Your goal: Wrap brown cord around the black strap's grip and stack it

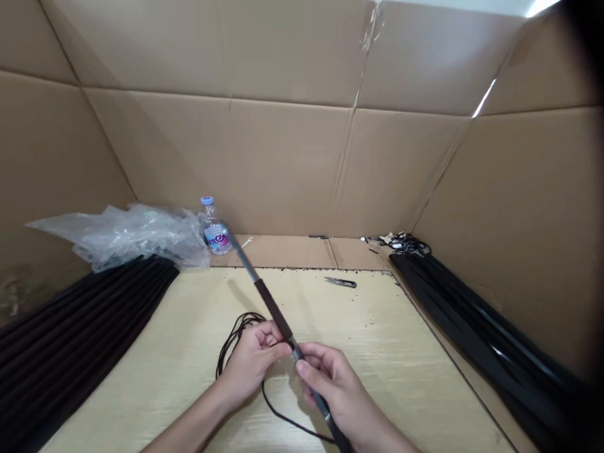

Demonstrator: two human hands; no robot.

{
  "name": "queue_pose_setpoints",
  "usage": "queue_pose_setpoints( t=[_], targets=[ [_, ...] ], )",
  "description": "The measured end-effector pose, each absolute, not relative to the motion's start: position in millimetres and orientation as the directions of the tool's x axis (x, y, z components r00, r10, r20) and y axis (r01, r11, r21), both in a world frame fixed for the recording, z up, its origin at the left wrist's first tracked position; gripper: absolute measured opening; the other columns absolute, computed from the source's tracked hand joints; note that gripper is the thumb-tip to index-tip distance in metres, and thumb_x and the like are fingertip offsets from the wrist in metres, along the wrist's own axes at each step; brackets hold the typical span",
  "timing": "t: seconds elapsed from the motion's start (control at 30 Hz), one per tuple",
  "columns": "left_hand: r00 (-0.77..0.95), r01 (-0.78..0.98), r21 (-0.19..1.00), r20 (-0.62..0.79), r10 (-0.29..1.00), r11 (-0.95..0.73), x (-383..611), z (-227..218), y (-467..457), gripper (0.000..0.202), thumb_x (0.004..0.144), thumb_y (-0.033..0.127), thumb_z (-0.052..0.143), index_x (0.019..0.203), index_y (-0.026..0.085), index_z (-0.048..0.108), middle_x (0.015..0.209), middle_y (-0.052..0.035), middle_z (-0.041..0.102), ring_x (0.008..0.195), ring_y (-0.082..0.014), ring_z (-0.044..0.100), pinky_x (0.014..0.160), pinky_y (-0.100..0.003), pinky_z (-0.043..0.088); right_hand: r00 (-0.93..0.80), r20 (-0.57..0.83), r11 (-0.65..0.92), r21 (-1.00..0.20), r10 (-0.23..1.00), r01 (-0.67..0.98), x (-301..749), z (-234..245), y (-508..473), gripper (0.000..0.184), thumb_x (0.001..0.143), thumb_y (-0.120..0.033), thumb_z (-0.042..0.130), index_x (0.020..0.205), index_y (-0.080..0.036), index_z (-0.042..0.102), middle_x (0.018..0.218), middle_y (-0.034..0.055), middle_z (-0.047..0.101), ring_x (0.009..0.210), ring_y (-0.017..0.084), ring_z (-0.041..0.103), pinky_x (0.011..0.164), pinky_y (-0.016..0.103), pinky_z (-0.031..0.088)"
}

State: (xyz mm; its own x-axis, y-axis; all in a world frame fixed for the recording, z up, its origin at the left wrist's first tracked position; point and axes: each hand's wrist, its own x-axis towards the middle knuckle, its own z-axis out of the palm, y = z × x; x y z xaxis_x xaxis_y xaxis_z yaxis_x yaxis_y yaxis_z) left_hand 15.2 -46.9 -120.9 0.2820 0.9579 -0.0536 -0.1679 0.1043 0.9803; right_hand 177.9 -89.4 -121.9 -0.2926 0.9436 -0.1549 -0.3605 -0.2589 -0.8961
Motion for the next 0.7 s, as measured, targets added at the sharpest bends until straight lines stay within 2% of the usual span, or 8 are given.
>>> queue_pose_setpoints(
  t=[0.07,0.17,0.3,0.4,0.5,0.6,0.7],
  targets=[
    [0.292,-0.18,0.978,-0.048,0.955,0.104,16,-120,-48,0.031,0.062,0.035,0.081,0.076,0.013,0.063,0.071,-0.0029,0.065,0.066,-0.0145,0.058,0.062,-0.023,0.044,-0.324,-0.128,-0.245,-0.902,0.937,-0.354,177,-120,-89,0.046,0.068,-0.05,0.076,0.096,-0.017,0.06,0.075,-0.0006,0.059,0.048,0.005,0.046,0.045,0.021,0.042],
    [0.289,-0.214,0.969,-0.056,0.956,0.121,19,-119,-52,0.027,0.067,0.035,0.077,0.073,0.013,0.061,0.066,-0.0027,0.064,0.057,-0.012,0.054,0.054,-0.021,0.039,-0.349,-0.111,-0.24,-0.905,0.93,-0.351,179,-115,-87,0.046,0.067,-0.044,0.078,0.097,-0.02,0.053,0.077,-0.002,0.06,0.05,0.009,0.054,0.041,0.021,0.046],
    [0.298,-0.211,0.965,-0.09,0.95,0.158,20,-118,-53,0.031,0.073,0.036,0.073,0.064,0.015,0.052,0.049,0.0021,0.055,0.044,-0.0077,0.043,0.043,-0.018,0.023,-0.346,-0.095,-0.225,-0.905,0.933,-0.36,178,-115,-83,0.049,0.067,-0.041,0.079,0.095,-0.022,0.043,0.074,-0.0015,0.066,0.045,0.01,0.057,0.035,0.017,0.04],
    [0.293,-0.174,0.977,-0.07,0.954,0.126,18,-123,-49,0.033,0.074,0.037,0.072,0.063,0.016,0.05,0.044,0.0036,0.05,0.041,-0.0065,0.037,0.042,-0.019,0.016,-0.314,-0.052,-0.183,-0.897,0.948,-0.403,173,-120,-79,0.045,0.072,-0.047,0.073,0.092,-0.022,0.041,0.068,0.0003,0.069,0.039,0.008,0.052,0.032,0.014,0.035],
    [0.271,-0.161,0.982,-0.052,0.961,0.099,15,-130,-43,0.035,0.074,0.039,0.072,0.062,0.016,0.048,0.041,0.0082,0.039,0.038,-0.0041,0.026,0.041,-0.02,0.01,-0.273,-0.073,-0.203,-0.85,0.959,-0.487,167,-125,-76,0.039,0.078,-0.053,0.063,0.086,-0.023,0.04,0.06,-0.0002,0.067,0.035,0.008,0.049,0.031,0.014,0.031],
    [0.254,-0.178,0.977,-0.068,0.965,0.116,15,-133,-37,0.038,0.072,0.042,0.073,0.063,0.017,0.046,0.041,0.0114,0.028,0.037,-0.0032,0.017,0.041,-0.02,0.006,-0.279,-0.063,-0.215,-0.802,0.958,-0.557,165,-127,-72,0.036,0.08,-0.053,0.06,0.082,-0.022,0.04,0.062,0.0017,0.069,0.039,0.009,0.053,0.035,0.015,0.033],
    [0.25,-0.204,0.972,-0.065,0.966,0.118,17,-131,-33,0.041,0.069,0.045,0.074,0.063,0.018,0.045,0.042,0.0117,0.028,0.037,-0.0028,0.014,0.04,-0.02,0.006,-0.262,-0.024,-0.167,-0.824,0.965,-0.541,165,-127,-65,0.037,0.076,-0.051,0.065,0.08,-0.021,0.043,0.064,0.0019,0.069,0.043,0.009,0.054,0.038,0.015,0.035]
  ],
)
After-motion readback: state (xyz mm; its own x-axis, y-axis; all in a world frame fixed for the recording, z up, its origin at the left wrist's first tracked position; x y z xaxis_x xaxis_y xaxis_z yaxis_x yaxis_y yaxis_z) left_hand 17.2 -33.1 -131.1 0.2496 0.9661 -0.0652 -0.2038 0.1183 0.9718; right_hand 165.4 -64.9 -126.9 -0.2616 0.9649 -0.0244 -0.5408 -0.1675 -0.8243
